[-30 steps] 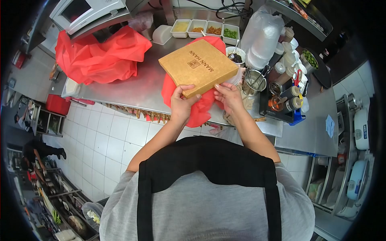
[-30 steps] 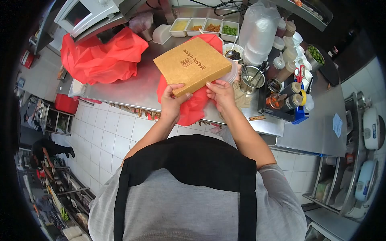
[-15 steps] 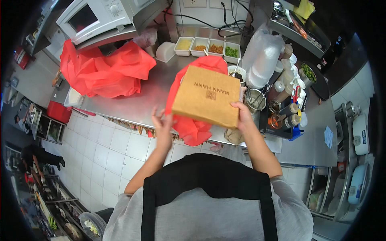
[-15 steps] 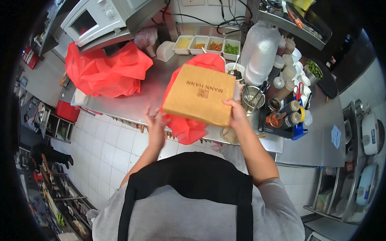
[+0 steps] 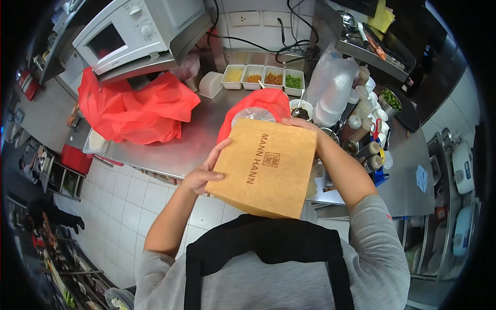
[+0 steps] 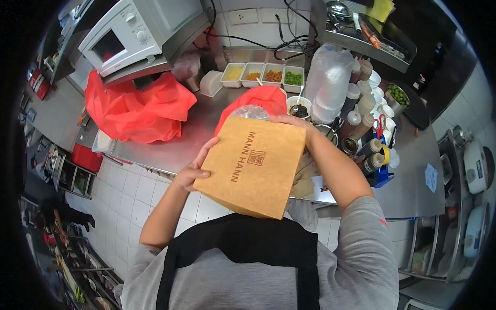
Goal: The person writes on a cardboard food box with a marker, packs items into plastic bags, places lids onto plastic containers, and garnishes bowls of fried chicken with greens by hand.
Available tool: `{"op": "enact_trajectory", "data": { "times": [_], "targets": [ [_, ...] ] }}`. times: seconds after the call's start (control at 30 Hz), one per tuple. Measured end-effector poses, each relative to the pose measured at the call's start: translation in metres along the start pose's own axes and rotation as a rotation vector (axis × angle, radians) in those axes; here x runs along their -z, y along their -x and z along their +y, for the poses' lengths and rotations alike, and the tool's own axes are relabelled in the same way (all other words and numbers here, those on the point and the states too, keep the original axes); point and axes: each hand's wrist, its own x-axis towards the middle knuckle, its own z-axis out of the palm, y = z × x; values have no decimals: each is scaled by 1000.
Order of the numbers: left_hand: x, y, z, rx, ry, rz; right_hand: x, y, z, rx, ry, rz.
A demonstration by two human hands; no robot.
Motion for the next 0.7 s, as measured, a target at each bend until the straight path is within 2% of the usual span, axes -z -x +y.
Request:
{"op": "enact_trajectory", "data": {
  "times": [0.07,0.1,0.17,0.2,0.33,0.43,0.5,0.57,0.63,0.7],
  "targets": [
    [-7,6,-12,-95,43,91,-6,-6,-10,-18,-88,111],
    [-8,8,-19,-137,76,128,26,-17,-17,17,138,144],
    [-9,5,-25,-239,111,217,31,-2,-42,188,327,309],
    [-9,1,-29,-291,117,265,28,17,-49,267,416,405],
    [-9,-36,-49,-435,57,429,-7,131,-70,627,601,414],
    [6,-61,-73,-480,-24,563,-4,229,-66,737,677,593],
    [5,-70,-84,-486,-97,639,20,283,-48,763,622,843],
    [3,-73,-88,-488,-181,704,59,323,-25,626,602,1187],
    [-13,-72,-85,-478,-126,760,111,356,7,228,602,1470],
    [-14,-68,-91,-489,-107,728,144,366,44,-190,675,1558]
  ]
}}
